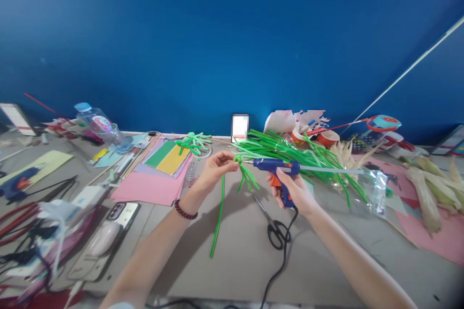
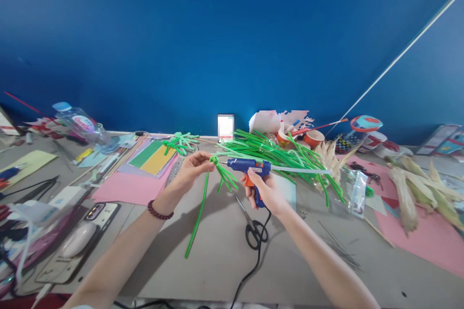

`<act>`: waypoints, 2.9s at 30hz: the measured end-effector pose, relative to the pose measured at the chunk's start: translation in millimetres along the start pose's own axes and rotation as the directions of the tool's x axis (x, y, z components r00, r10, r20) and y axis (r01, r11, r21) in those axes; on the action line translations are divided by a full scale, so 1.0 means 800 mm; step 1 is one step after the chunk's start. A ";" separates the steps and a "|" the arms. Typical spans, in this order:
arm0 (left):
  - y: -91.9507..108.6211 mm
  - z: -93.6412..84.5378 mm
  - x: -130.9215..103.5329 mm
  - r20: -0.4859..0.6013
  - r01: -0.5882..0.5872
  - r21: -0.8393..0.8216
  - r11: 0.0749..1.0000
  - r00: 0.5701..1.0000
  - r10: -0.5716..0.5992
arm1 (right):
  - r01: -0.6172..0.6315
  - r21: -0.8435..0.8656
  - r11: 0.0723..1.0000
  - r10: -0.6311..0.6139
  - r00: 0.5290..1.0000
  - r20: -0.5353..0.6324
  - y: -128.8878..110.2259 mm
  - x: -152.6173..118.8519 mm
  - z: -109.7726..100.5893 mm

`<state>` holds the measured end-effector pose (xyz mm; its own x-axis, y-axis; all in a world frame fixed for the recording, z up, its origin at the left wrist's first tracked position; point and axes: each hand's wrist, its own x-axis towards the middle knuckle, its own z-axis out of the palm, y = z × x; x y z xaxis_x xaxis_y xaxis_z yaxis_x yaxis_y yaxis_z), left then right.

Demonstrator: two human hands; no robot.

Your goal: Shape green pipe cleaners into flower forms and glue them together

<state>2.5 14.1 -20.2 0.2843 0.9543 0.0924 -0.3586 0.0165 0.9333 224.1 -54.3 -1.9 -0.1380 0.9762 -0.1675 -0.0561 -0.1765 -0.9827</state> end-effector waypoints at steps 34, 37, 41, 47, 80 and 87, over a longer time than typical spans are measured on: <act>0.006 0.011 -0.005 0.011 -0.029 0.033 0.999 1.000 0.029 | 0.022 -0.012 1.000 -0.022 1.000 0.002 -0.005 -0.003 -0.005; 0.004 0.009 -0.004 0.019 -0.019 0.037 0.999 1.000 0.019 | 0.021 -0.046 0.999 -0.021 1.000 0.006 -0.005 -0.003 -0.006; 0.001 0.008 -0.003 0.019 -0.025 0.042 0.999 1.000 0.025 | 0.046 -0.149 0.988 -0.052 0.998 -0.037 -0.003 -0.005 -0.006; -0.004 0.008 -0.003 -0.019 -0.055 0.108 0.993 0.998 0.057 | 0.127 -0.430 0.894 -0.188 0.977 -0.103 0.002 -0.013 -0.006; 0.007 0.002 -0.007 0.138 0.279 -0.368 0.887 0.960 -0.245 | -0.417 0.016 0.909 0.410 0.884 -0.224 0.072 -0.005 -0.127; 0.009 0.004 -0.008 0.141 0.281 -0.368 0.886 0.959 -0.245 | -0.497 -0.685 0.533 0.314 0.868 -0.385 0.098 0.003 -0.158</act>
<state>0.7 7.0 -13.4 0.4859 0.8692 -0.0914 -0.5652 0.3923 0.7257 344.0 -49.7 -89.5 0.2433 0.8403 -0.4844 0.7161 -0.4925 -0.4946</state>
